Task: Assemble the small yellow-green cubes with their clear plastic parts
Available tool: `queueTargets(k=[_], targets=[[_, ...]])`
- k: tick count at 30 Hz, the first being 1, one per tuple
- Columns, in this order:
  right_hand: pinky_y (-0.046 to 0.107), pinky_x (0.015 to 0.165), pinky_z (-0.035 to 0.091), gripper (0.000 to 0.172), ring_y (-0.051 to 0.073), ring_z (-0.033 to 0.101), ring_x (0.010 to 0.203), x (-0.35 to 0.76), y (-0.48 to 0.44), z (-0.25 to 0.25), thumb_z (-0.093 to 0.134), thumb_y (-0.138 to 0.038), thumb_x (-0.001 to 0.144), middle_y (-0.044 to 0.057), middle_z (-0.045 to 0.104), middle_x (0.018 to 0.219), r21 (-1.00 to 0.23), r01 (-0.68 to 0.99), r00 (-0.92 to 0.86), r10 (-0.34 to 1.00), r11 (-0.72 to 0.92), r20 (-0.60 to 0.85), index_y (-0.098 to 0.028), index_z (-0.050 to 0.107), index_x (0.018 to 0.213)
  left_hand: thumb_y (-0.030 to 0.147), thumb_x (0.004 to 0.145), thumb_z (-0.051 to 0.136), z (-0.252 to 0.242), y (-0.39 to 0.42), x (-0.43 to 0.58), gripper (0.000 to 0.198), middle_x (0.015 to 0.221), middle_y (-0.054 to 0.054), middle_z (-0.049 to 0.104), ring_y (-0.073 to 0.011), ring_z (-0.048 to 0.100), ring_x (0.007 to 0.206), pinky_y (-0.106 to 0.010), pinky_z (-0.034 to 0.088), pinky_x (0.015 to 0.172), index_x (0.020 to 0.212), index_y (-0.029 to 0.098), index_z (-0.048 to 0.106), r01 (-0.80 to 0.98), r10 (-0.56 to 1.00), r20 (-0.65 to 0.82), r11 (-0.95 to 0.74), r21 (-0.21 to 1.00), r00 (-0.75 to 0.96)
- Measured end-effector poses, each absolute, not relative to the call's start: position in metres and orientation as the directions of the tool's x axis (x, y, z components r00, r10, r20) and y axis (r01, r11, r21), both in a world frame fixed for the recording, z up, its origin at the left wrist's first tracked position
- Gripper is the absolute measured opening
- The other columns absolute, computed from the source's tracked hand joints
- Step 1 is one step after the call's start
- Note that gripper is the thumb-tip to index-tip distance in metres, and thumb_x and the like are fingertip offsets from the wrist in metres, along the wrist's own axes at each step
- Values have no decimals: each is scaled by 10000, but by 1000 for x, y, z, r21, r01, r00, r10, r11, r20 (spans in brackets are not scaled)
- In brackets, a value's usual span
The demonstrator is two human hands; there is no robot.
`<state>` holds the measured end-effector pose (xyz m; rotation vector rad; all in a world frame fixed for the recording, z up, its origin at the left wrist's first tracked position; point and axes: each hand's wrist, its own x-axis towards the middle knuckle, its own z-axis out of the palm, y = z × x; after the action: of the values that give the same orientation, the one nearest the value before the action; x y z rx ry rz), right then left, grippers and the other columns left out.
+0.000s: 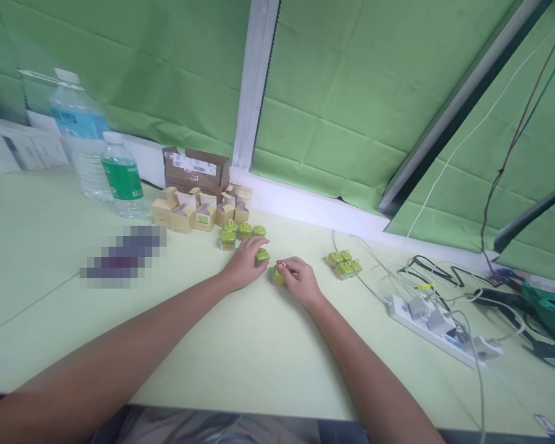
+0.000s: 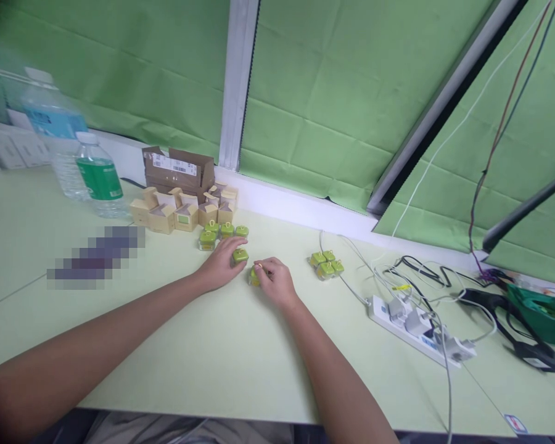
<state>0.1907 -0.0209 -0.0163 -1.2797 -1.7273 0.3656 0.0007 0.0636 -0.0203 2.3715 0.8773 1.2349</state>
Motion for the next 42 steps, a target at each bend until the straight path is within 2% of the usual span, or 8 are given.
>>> queueTargets(k=[5, 9, 13, 20, 23, 30, 36, 42], targets=[[326, 757, 505, 306, 208, 652, 823, 189, -22, -14, 550, -426, 957, 63, 710, 900, -708, 576, -6, 868, 409, 497, -222, 775, 926, 289, 938, 523, 2, 34, -1, 333, 1326, -109, 570, -283, 473, 1312, -475, 372, 1148, 1260, 206, 544, 278, 533, 710, -846, 455, 460], [298, 679, 479, 315, 193, 617, 725, 185, -25, -11, 542, -421, 944, 21, 666, 758, -786, 494, 82, 880, 372, 468, -218, 744, 812, 354, 879, 633, 4, 4, 8, 613, 1458, -131, 467, -308, 453, 1351, -458, 416, 1132, 1432, 224, 403, 173, 520, 572, -817, 550, 635], [295, 669, 477, 311, 191, 612, 718, 177, -32, -3, 528, -409, 950, 13, 670, 760, -798, 457, 107, 867, 392, 487, -222, 736, 812, 295, 802, 677, -7, -2, 20, 788, 1507, -142, 429, -325, 441, 1375, -463, 416, 1133, 1496, 209, 314, 195, 634, 492, -709, 678, 597], [374, 882, 494, 289, 237, 653, 900, 167, -42, 7, 511, -387, 975, 52, 735, 943, -586, 627, -57, 780, 514, 623, -267, 768, 918, 256, 720, 727, -10, 9, 22, 607, 1220, -110, 652, -291, 633, 1108, -389, 533, 931, 1286, 188, 518, 92, 706, 392, -541, 836, 590], [378, 884, 507, 284, 240, 665, 919, 172, -40, 8, 534, -405, 961, 49, 745, 958, -663, 571, 14, 802, 484, 598, -252, 771, 928, 250, 744, 691, -10, 9, 22, 374, 1008, -72, 687, -245, 666, 928, -352, 548, 793, 1097, 185, 585, 69, 698, 349, -494, 867, 625], [354, 681, 587, 345, 249, 676, 878, 225, -15, 6, 617, -485, 826, 82, 714, 954, -961, 88, 597, 758, 264, 263, -167, 711, 920, 345, 733, 732, -16, 7, 18, 360, 917, -36, 669, -200, 650, 825, -331, 526, 727, 1031, 218, 576, 175, 707, 195, -415, 893, 680], [285, 557, 580, 136, 171, 660, 659, 232, -7, -9, 602, -302, 863, 50, 675, 808, -929, -366, 426, 877, -58, -222, -173, 646, 861, 432, 738, 753, -12, 6, 15, 389, 940, -44, 653, -197, 629, 825, -320, 509, 706, 1004, 214, 573, 182, 715, 198, -417, 891, 671], [204, 448, 485, 242, 135, 618, 602, 215, -14, -5, 614, -402, 915, 35, 641, 763, -949, -273, 282, 930, -158, -236, -166, 669, 904, 407, 755, 728, -11, 8, 13, 349, 985, -40, 647, -189, 615, 833, -309, 499, 710, 1001, 219, 567, 187, 716, 214, -436, 880, 665]])
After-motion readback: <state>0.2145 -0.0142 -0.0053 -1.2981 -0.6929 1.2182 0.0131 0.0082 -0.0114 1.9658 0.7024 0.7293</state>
